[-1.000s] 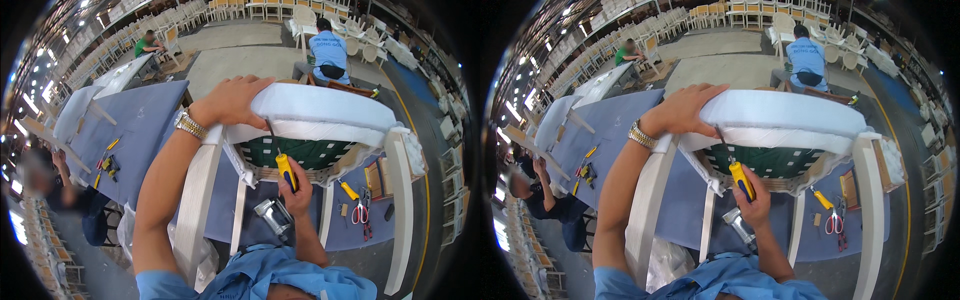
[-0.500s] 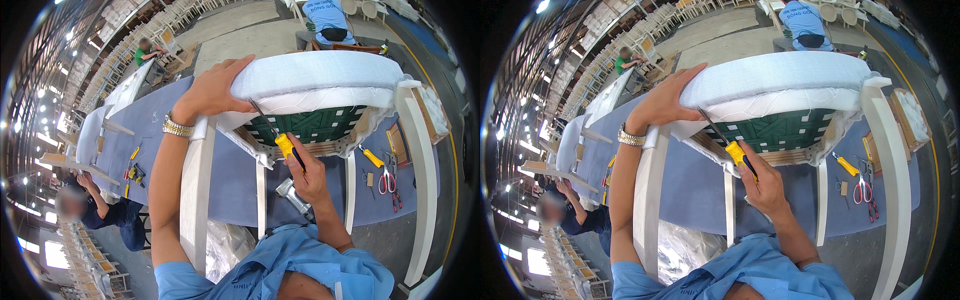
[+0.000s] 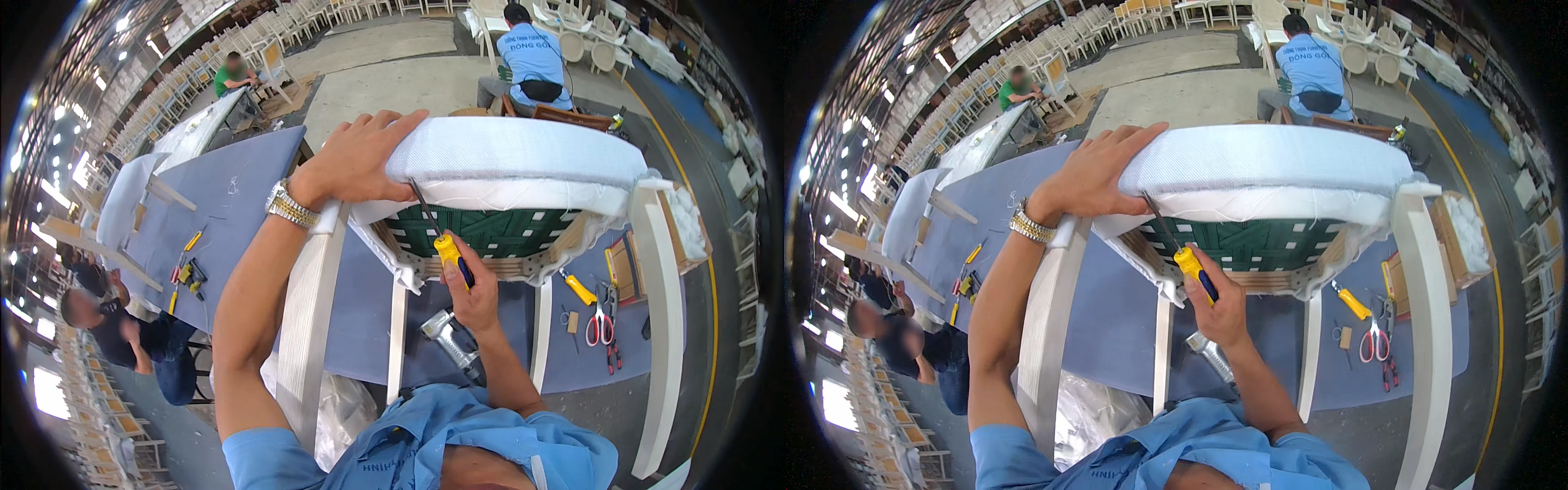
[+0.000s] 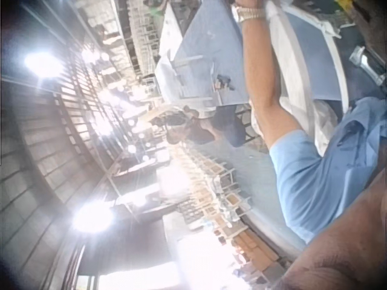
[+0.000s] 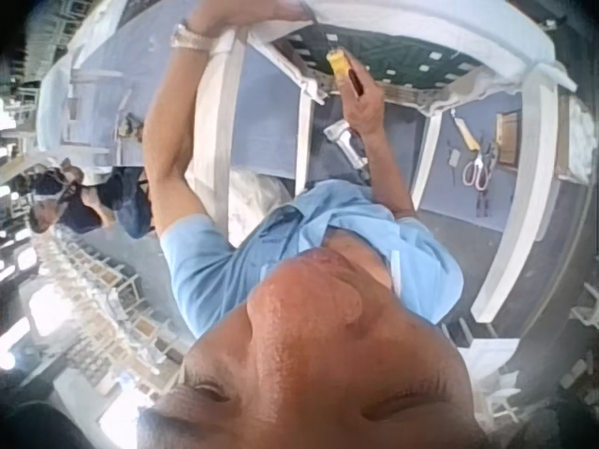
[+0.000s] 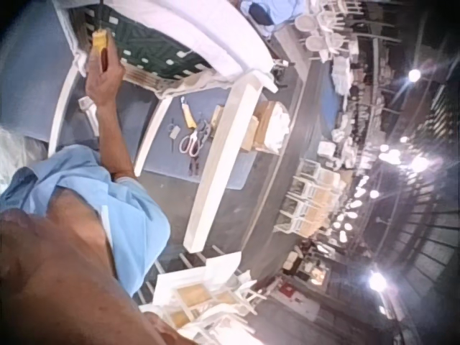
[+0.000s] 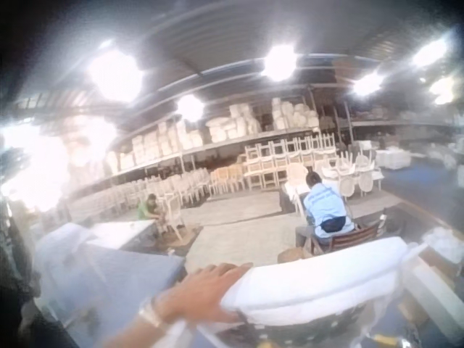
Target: The person staples white fabric onto a chair seat frame using a staple gun, then trims excess fabric with a utility knife. The person rotates the chair to access different edges and continues securing and trimming the fabric.
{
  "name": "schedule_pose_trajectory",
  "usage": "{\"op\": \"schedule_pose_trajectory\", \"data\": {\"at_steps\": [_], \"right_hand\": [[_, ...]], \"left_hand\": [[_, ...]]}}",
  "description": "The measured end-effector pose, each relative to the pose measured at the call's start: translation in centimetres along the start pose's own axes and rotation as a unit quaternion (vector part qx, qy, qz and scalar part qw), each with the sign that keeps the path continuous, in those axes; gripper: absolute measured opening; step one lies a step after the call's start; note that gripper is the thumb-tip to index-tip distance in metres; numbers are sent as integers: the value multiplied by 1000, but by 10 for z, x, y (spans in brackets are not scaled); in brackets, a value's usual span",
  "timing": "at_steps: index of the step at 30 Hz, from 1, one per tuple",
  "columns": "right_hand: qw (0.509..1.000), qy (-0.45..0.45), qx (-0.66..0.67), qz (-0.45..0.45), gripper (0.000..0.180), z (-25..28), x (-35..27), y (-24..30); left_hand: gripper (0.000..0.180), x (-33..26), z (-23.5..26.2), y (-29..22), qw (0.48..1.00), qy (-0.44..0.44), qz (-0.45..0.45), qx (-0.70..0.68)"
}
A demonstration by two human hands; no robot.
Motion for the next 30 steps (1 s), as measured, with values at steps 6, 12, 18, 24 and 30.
{"op": "schedule_pose_trajectory", "data": {"at_steps": [6,12,18,24,30], "right_hand": [[988,20,113,-98,46,-14,-5,-21],[973,78,202,-78,54,-19,4,-37],[893,143,396,-158,56,-20,12,-66],[943,109,301,-88,47,0,24,-67],[994,-25,20,100,50,-1,17,-44]], "left_hand": [[102,-3,-4,2,1000,13,8,-16],[104,-4,-6,7,999,24,13,-17],[102,-3,-1,13,995,26,-16,-92],[88,-2,2,21,973,17,-87,-214],[87,-1,2,15,978,4,-81,-190]]}}
Point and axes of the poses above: each hand's wrist, its own x-axis towards the middle knuckle, its own z-axis out of the back of the hand, y = z × x, the point moved 6 cm from there along x, towards the middle knuckle, and after that the axes turned 11 degrees about x, right-handed, at the moved point
